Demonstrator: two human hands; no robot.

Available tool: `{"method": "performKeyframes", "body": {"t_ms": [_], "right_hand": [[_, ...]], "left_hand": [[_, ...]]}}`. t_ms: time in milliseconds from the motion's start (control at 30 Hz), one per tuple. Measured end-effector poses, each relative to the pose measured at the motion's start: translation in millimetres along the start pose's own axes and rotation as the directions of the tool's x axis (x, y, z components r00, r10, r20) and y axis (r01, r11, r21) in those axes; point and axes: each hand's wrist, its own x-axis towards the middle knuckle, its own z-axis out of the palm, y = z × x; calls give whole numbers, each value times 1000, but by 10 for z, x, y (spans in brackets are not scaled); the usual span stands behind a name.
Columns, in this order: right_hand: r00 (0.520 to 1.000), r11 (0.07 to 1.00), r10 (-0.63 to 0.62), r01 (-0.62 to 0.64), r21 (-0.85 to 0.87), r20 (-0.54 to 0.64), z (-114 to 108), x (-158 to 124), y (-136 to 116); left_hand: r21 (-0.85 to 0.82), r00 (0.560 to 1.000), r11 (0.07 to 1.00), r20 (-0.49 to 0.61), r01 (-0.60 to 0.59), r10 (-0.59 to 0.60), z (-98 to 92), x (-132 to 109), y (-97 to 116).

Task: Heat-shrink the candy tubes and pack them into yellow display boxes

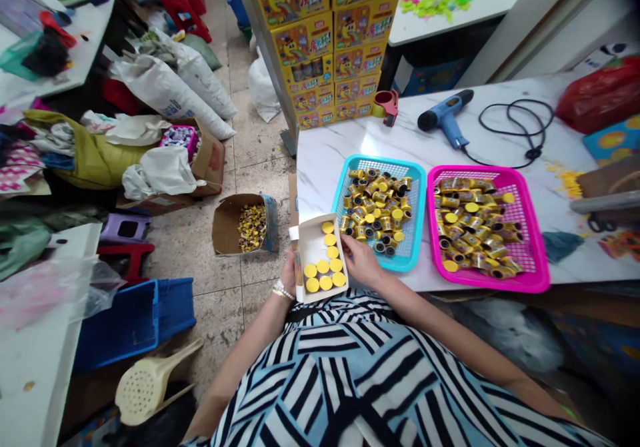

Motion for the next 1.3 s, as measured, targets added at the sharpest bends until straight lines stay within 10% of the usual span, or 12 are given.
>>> {"method": "performKeyframes", "body": {"t_ms": [400,667,1133,1300], "right_hand": [[977,978,-198,202,-52,76,-56,50,-31],[912,738,374,-185,-649,166,-513,62,677],[766,843,322,37,-537,557,-825,73,819],[825,871,255,31,-491,504,-908,153,537]], "left_hand": [[-11,999,1000,-34,-17,17,-101,-150,79],[-56,1000,998,-5,10,-10,-238,-48,23],[-345,989,936,145,68,-19,-239,-9,-30],[-387,992,921,124,52,-4,-228,-18,-72]]}}
